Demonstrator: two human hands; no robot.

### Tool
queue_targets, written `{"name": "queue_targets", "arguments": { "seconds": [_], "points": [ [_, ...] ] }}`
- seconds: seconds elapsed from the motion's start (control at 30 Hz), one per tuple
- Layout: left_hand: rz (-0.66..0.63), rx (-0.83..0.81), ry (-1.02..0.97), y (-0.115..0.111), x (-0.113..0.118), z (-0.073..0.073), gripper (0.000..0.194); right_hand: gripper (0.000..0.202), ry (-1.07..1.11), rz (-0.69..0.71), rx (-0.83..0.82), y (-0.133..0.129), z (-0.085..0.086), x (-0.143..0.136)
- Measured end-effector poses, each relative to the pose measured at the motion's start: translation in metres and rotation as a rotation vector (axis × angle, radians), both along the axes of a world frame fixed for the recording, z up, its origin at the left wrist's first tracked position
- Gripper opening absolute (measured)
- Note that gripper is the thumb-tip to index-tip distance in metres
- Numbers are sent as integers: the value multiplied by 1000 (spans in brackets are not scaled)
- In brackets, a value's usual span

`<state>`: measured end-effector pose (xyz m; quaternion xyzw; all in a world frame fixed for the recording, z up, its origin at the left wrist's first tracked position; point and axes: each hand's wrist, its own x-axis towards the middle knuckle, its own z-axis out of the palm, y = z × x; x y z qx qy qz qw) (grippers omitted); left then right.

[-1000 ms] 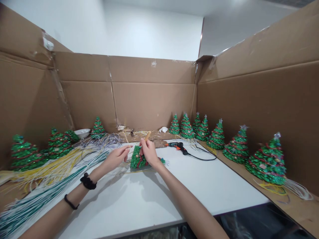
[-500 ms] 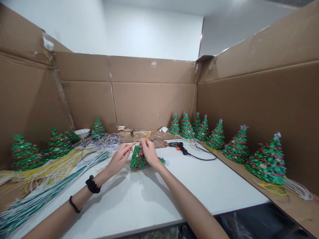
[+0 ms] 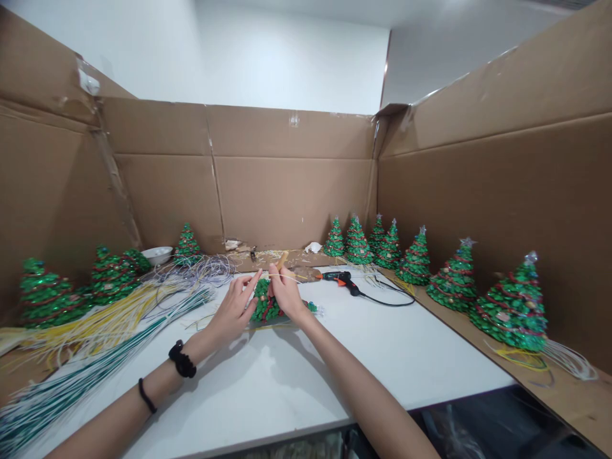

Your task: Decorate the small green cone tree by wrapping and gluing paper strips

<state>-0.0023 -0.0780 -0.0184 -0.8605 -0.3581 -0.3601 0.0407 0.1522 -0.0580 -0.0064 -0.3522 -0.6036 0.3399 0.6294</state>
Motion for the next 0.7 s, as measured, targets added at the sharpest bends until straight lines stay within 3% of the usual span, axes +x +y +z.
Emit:
{"name": "queue_targets", "arguments": {
  "seconds": [0.27, 0.53, 0.7],
  "points": [
    [8, -19, 19, 0, 0, 0, 62, 43, 52, -44, 46, -1, 4, 2],
    [26, -32, -10, -2, 1, 2, 64, 45, 43, -186, 99, 3, 2, 9],
    [39, -16, -22, -3, 1, 1, 64, 33, -1, -320, 124, 11, -4, 17]
  ]
}}
